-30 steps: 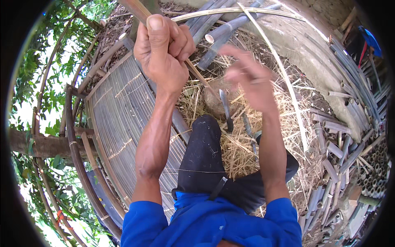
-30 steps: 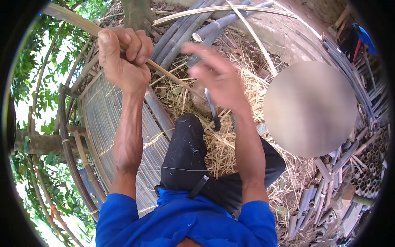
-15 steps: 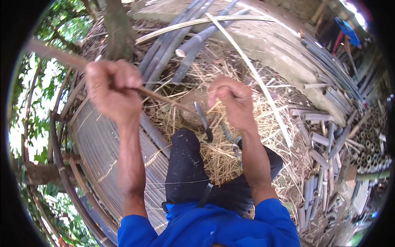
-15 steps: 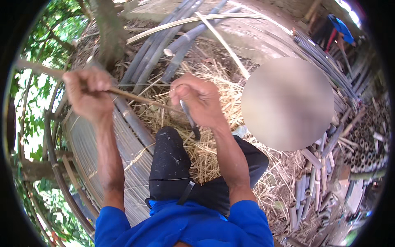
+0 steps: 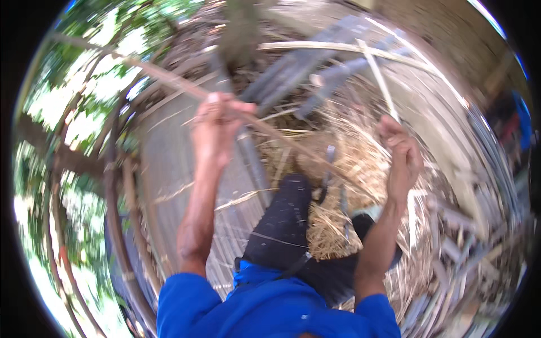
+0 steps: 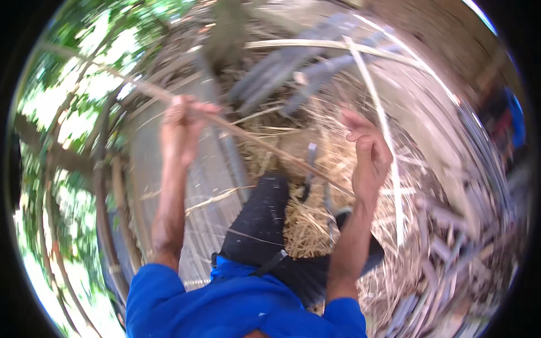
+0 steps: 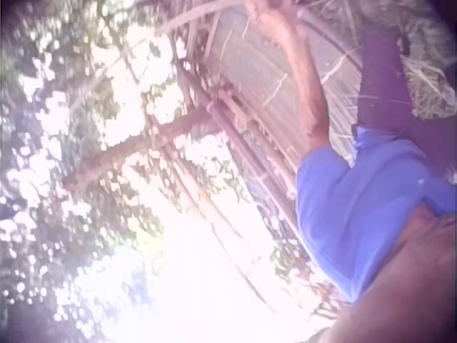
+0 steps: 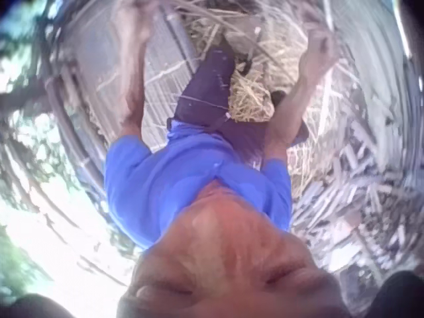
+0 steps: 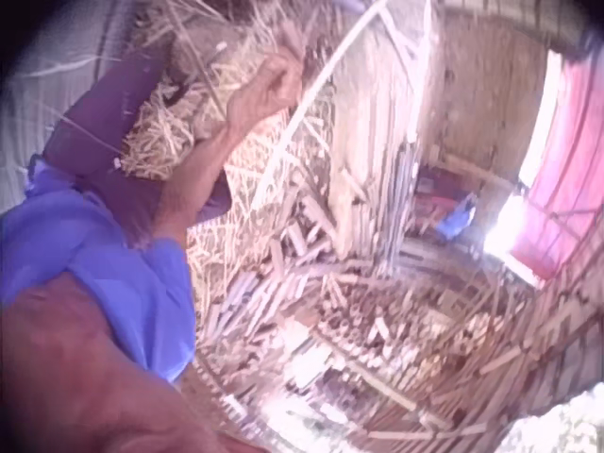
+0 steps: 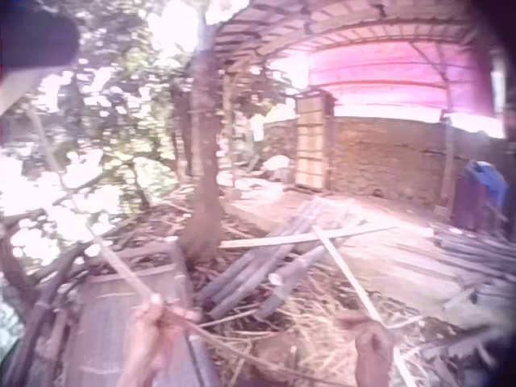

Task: The person strips thin layers from bamboo poles using a large blade, then weaves the resulting strips into a bamboo mat or structure.

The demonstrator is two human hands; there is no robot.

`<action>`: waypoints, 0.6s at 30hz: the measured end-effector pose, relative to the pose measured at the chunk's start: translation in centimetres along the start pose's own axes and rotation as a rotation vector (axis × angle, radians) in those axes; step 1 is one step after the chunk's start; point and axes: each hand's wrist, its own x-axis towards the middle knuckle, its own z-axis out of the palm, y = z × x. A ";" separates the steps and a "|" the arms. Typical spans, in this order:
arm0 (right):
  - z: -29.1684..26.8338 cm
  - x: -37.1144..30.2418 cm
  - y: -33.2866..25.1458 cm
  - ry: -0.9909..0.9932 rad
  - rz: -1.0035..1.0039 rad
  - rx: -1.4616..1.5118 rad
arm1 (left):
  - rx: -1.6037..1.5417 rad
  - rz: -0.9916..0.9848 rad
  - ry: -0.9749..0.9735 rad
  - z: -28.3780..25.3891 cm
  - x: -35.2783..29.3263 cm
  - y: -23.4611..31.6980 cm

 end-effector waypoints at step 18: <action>9.7 -9.2 6.4 -0.758 -0.072 -0.423 | 1.839 0.497 -0.501 -7.3 -16.2 5.2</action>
